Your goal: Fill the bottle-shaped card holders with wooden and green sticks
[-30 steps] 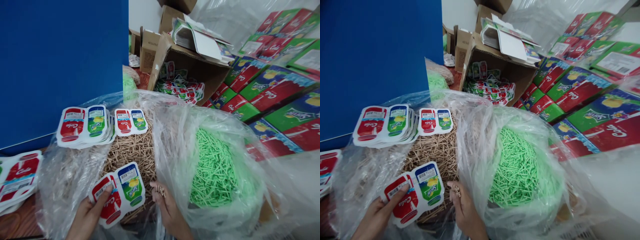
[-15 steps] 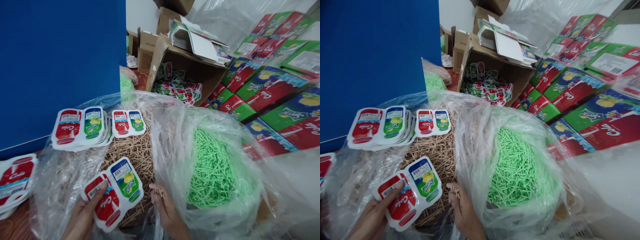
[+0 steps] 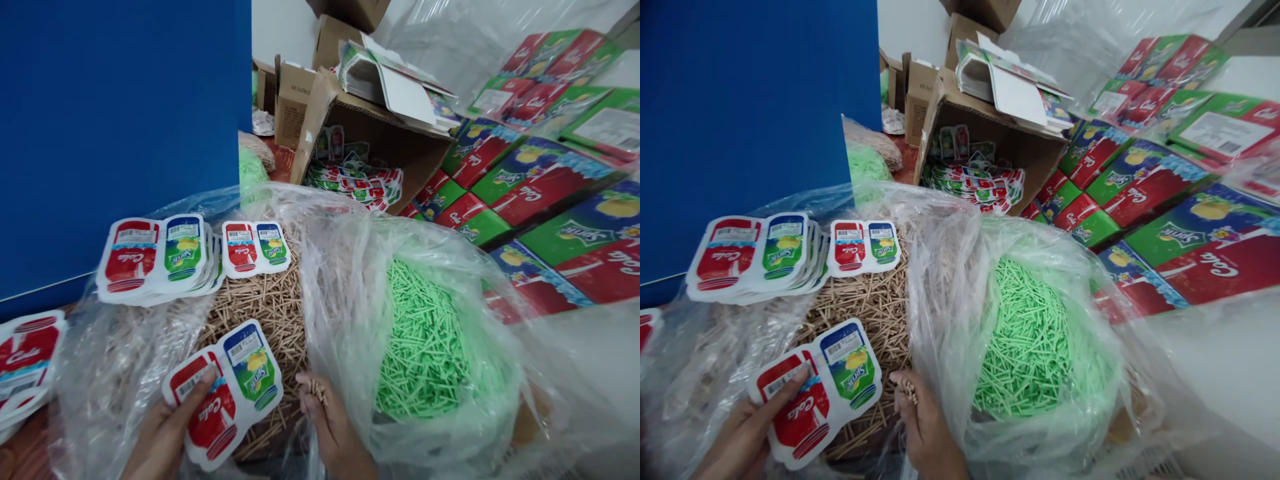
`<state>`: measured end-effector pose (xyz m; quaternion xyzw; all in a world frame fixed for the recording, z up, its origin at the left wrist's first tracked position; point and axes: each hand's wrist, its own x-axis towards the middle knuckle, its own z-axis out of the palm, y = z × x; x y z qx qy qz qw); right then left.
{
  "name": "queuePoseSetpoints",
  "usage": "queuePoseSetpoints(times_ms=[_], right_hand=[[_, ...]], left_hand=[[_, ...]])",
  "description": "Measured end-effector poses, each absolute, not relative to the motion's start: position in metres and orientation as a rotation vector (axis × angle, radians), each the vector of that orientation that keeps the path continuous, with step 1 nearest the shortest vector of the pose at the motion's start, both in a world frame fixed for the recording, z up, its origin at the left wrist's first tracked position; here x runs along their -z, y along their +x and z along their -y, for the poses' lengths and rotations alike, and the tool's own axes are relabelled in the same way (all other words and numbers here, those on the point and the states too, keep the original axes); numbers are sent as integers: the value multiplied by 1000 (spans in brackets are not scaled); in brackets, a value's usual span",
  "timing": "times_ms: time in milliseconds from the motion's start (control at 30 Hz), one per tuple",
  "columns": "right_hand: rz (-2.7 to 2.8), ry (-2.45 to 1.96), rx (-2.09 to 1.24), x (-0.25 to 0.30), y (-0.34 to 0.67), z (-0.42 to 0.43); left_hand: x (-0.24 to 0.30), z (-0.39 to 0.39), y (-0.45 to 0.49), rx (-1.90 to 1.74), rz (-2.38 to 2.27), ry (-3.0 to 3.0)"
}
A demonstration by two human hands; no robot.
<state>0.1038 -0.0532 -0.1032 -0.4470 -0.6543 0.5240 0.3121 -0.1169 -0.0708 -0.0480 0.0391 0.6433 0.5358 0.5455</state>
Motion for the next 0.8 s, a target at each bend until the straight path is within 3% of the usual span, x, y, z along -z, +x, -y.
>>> queuePoseSetpoints(times_ms=[800], right_hand=[[1676, -1242, -1410, 112, 98, 59]], left_hand=[[66, 65, -121, -1144, -1490, 30]])
